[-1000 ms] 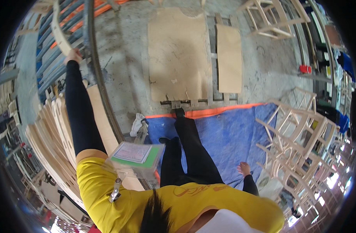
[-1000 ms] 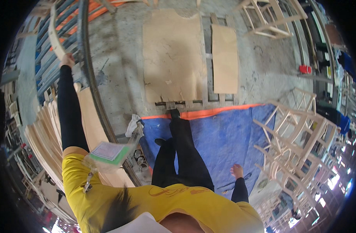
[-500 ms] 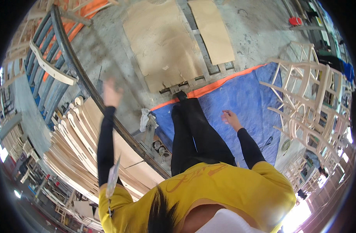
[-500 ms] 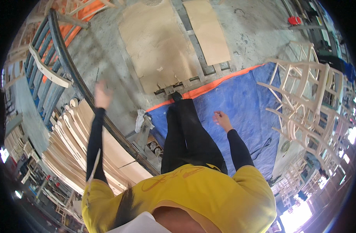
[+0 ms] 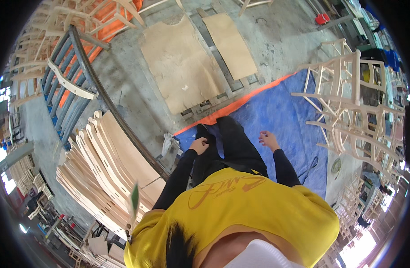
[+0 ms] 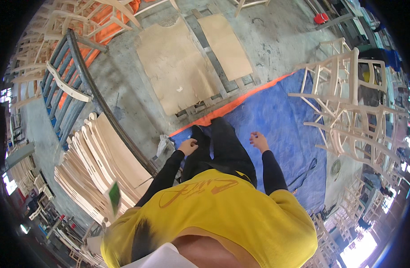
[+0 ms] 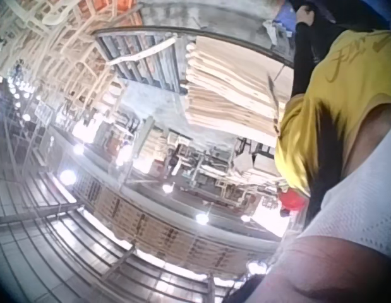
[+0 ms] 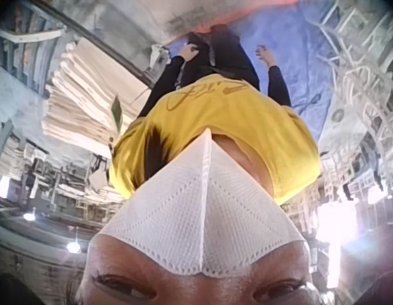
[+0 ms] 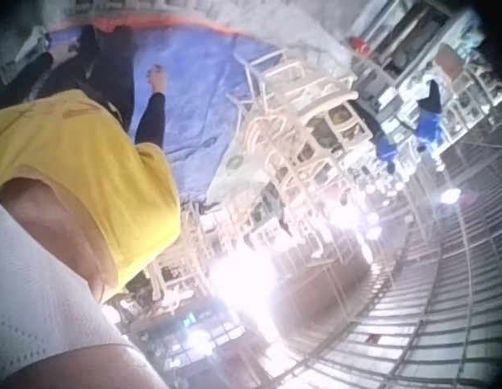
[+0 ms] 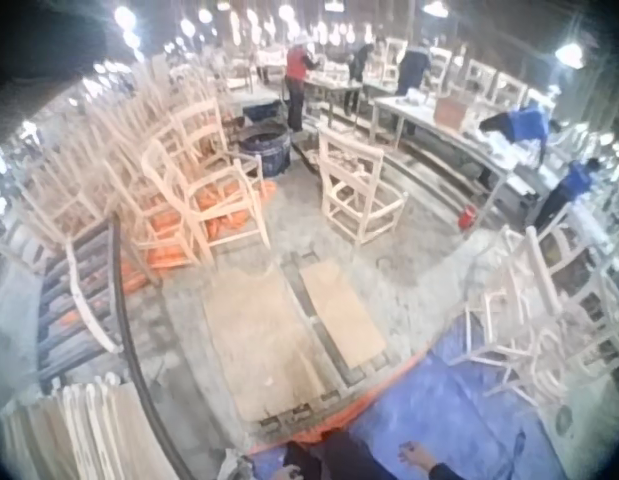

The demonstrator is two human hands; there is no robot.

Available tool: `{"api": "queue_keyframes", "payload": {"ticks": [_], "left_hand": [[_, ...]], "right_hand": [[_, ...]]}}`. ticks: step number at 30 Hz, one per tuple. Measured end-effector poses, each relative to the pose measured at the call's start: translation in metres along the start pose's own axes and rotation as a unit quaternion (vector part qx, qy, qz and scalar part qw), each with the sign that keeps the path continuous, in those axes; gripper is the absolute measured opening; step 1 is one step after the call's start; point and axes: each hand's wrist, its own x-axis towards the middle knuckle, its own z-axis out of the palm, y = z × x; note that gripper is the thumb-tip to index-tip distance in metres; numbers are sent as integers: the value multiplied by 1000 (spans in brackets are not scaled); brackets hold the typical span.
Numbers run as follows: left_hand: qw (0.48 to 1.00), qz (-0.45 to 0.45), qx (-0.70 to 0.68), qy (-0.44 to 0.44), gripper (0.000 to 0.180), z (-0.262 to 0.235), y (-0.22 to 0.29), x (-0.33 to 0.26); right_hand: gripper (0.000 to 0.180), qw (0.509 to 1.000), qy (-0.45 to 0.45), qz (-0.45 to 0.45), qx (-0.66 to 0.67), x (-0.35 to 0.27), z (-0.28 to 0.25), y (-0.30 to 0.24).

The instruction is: The person repeatedly picks up curved wooden chair parts from a table and places them onto a stack on a nearby pallet. The person handles the parts one at a time and occasionally adjusts the stack. The person also briefly moves a flat cardboard sheet.

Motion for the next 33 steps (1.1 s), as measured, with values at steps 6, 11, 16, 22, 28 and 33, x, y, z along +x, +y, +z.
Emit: {"api": "queue_keyframes", "payload": {"ticks": [6, 11, 16, 22, 28, 33], "left_hand": [[970, -170, 105, 136, 47, -67, -16, 48], [889, -290, 115, 336, 27, -111, -16, 68], [887, -229, 346, 203, 30, -60, 79, 140], [992, -34, 105, 65, 45, 87, 328, 270], [994, 9, 76, 81, 41, 80, 485, 342], [982, -53, 140, 117, 40, 26, 491, 420]], "right_hand": [[36, 999, -22, -14, 28, 37, -75, 2], [36, 998, -29, -58, 17, 89, -200, 0], [35, 997, 34, -58, 41, 147, -361, 38], [38, 992, 111, -26, 44, 175, -527, 24], [49, 982, 117, -62, 132, 230, -586, -1], [52, 974, 66, -17, 215, 270, -605, -60]]}}
